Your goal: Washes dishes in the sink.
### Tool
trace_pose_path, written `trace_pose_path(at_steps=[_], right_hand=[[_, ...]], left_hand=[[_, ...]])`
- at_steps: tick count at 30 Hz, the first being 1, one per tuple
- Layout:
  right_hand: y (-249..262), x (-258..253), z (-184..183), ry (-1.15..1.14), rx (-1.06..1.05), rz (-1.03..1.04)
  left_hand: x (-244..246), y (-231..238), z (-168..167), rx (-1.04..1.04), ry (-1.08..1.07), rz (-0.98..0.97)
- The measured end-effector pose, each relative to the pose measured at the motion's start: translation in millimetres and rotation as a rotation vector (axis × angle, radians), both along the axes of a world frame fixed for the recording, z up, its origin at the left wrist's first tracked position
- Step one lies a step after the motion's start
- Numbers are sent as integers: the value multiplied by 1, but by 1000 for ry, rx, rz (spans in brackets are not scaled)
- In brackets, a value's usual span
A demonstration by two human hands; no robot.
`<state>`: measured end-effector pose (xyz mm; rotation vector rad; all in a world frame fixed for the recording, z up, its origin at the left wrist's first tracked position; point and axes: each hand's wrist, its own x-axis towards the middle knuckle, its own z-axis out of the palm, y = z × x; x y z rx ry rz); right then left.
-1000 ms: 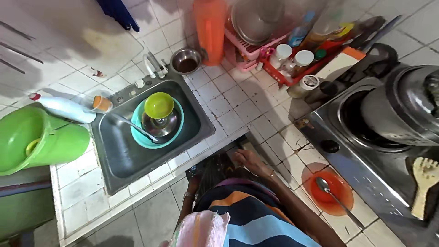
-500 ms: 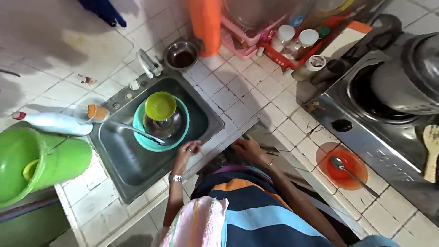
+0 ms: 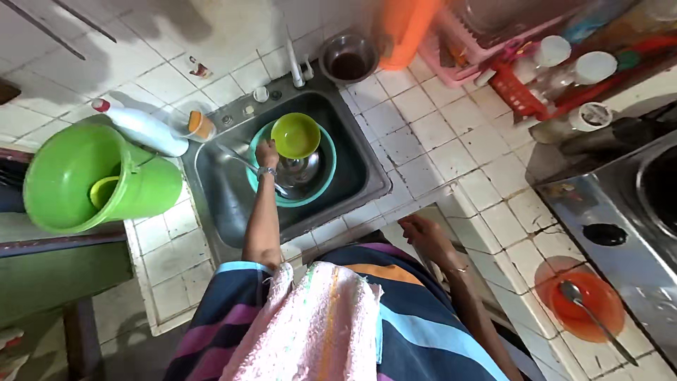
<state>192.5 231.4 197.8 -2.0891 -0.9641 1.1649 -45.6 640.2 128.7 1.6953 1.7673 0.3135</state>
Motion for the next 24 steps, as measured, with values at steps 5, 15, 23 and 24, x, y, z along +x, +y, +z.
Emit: trace_pose_path(at_steps=[5,15,23,24], right_hand=[[0,-3,-5,8,13,-29],[16,-1,-12,-12,-36,84],[21,-1,-17,-15,-48,94],[21,-2,-16,-24,-58,103]], left_hand=[[-6,5,-34,-122,-229,131],[-3,-26,-39,-100,-486,315],[-71,-71,-20,12,-455,298],[-78,-78,-20,0,-433,298]])
